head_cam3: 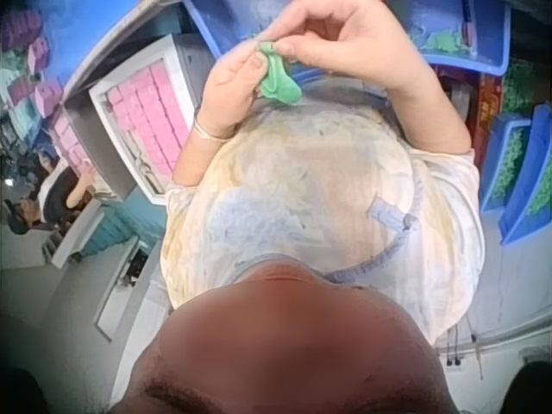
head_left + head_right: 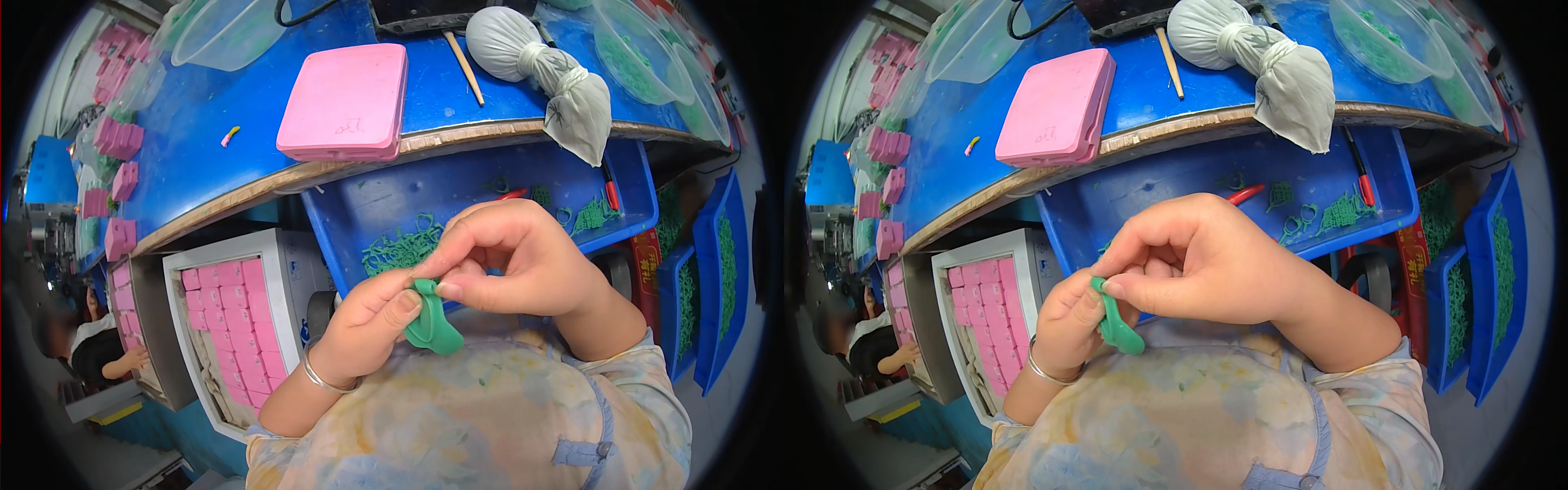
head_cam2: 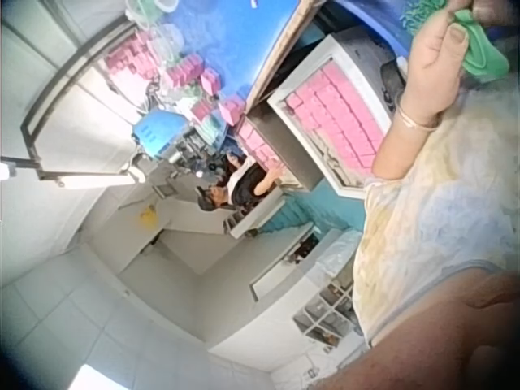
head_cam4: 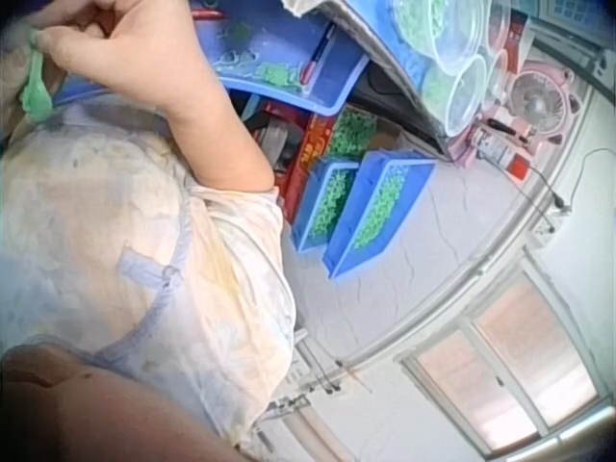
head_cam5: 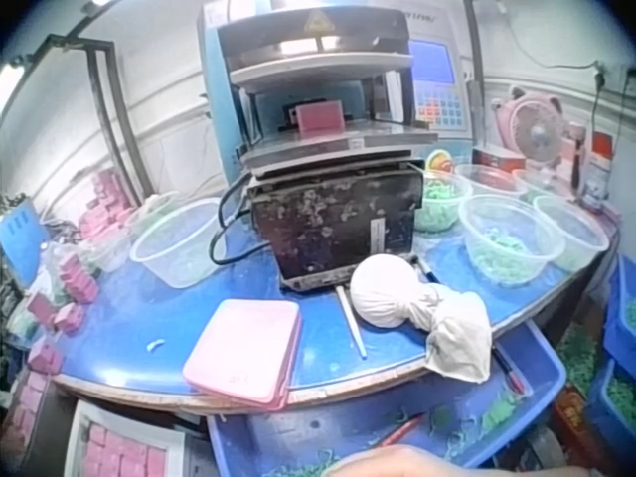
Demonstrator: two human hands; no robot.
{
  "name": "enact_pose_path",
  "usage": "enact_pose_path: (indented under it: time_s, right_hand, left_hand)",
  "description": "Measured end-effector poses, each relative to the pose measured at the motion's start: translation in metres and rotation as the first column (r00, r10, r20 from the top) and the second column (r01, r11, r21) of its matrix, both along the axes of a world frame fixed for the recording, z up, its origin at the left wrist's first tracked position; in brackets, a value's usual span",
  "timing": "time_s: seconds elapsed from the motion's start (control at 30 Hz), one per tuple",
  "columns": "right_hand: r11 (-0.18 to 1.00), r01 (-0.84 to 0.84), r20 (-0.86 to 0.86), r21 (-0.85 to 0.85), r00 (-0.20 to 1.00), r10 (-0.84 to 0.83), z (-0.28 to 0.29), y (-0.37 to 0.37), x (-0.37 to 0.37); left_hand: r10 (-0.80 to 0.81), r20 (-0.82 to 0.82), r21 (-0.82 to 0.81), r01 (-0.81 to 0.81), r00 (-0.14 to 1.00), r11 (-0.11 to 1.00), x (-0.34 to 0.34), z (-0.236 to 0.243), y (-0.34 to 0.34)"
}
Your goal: Removing green wax patterns from pink silicone molds and cleaning them with a brush.
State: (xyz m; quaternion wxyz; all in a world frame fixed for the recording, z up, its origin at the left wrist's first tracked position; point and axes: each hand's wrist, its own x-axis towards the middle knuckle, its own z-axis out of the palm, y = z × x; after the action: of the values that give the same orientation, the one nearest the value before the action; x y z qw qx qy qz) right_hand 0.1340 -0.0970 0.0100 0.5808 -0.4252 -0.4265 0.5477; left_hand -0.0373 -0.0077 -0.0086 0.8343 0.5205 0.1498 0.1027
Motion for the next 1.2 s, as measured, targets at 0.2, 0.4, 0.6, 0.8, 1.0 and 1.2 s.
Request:
enact_pose_path:
  time_s: [0.2,0.4,0.6,0.8,1.0,1.2]
  right_hand:
    - [0.987,-0.036,-0.216,-0.155,0.976,0.002,0.007,0.000,0.000]
    - [0.986,-0.038,-0.206,-0.162,0.979,0.004,0.006,0.001,-0.004]
    - [0.982,-0.059,-0.254,-0.179,0.967,0.011,0.010,0.003,-0.007]
    - [0.985,0.146,0.074,-0.094,0.987,-0.139,-0.006,0.005,-0.012]
    - [0.988,0.135,-0.165,-0.072,0.976,-0.145,-0.015,0.007,-0.012]
    - [0.986,0.163,-0.208,-0.044,0.963,-0.168,-0.019,0.007,-0.011]
  left_hand:
    - [-0.034,-0.019,-0.109,0.032,0.999,0.993,-0.002,-0.004,0.001]
    - [-0.149,0.011,-0.272,0.146,0.989,0.951,-0.005,-0.009,0.009]
    - [-0.112,0.014,-0.307,0.111,0.994,0.945,-0.003,-0.008,0.004]
    - [0.065,-0.212,0.077,-0.049,0.975,0.996,-0.009,0.014,0.006]
    - [0.280,-0.076,0.206,-0.259,0.957,0.944,-0.006,0.024,0.007]
    - [0.269,0.203,0.330,-0.324,0.942,0.887,-0.019,0.005,0.024]
